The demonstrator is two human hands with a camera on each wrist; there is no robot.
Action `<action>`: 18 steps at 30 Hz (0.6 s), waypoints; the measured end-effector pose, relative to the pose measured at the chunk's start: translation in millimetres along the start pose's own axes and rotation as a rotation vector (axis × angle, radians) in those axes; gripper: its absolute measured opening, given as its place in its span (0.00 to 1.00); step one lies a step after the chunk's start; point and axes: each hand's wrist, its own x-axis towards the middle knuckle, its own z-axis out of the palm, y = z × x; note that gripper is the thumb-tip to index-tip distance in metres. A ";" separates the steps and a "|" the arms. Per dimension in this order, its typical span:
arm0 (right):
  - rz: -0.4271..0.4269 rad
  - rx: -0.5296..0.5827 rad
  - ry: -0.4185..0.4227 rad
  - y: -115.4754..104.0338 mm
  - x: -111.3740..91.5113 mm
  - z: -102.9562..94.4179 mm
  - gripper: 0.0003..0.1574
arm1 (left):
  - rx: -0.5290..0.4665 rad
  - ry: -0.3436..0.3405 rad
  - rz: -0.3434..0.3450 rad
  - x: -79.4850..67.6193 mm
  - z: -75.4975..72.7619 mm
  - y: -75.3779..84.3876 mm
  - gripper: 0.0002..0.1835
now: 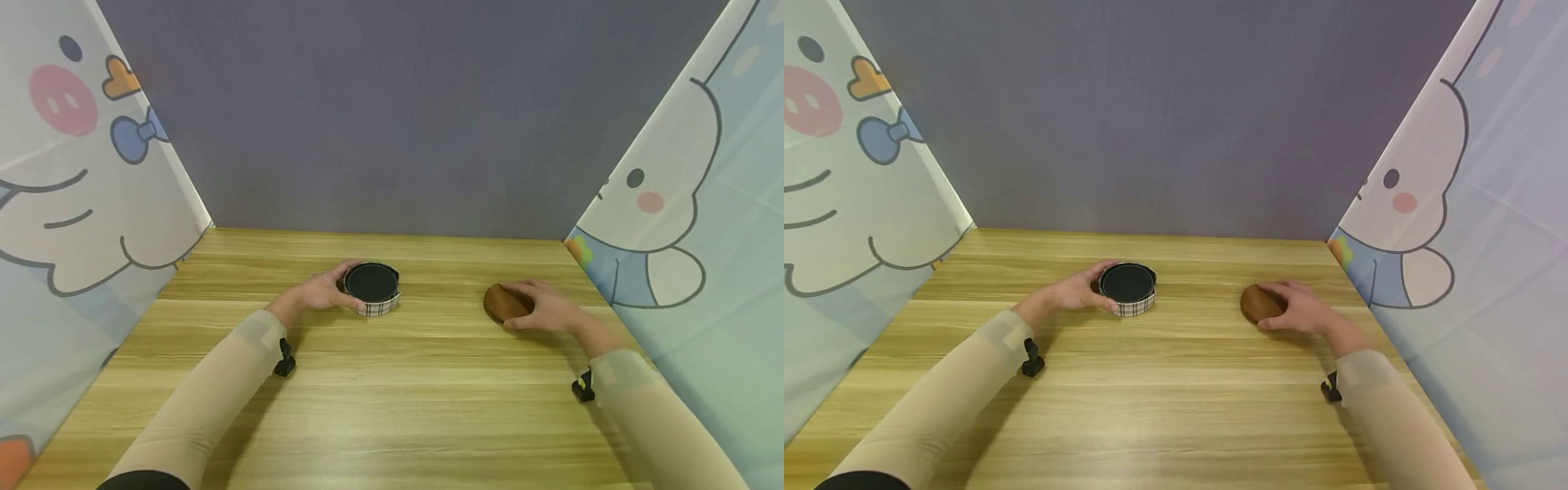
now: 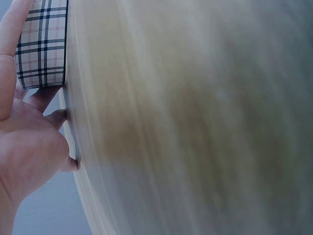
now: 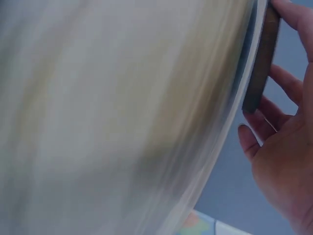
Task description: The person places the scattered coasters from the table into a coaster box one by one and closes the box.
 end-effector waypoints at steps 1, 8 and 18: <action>-0.004 0.004 0.005 -3.2 2.2 0.8 0.60 | -0.001 0.000 0.000 0.0 0.2 0.0 0.63; -0.035 0.060 0.031 -30.7 18.4 4.5 0.58 | 0.025 0.007 -0.002 1.8 -0.3 -0.7 0.63; -0.095 0.096 0.036 -70.7 43.8 10.3 0.56 | -0.002 0.006 0.003 0.3 0.4 0.2 0.63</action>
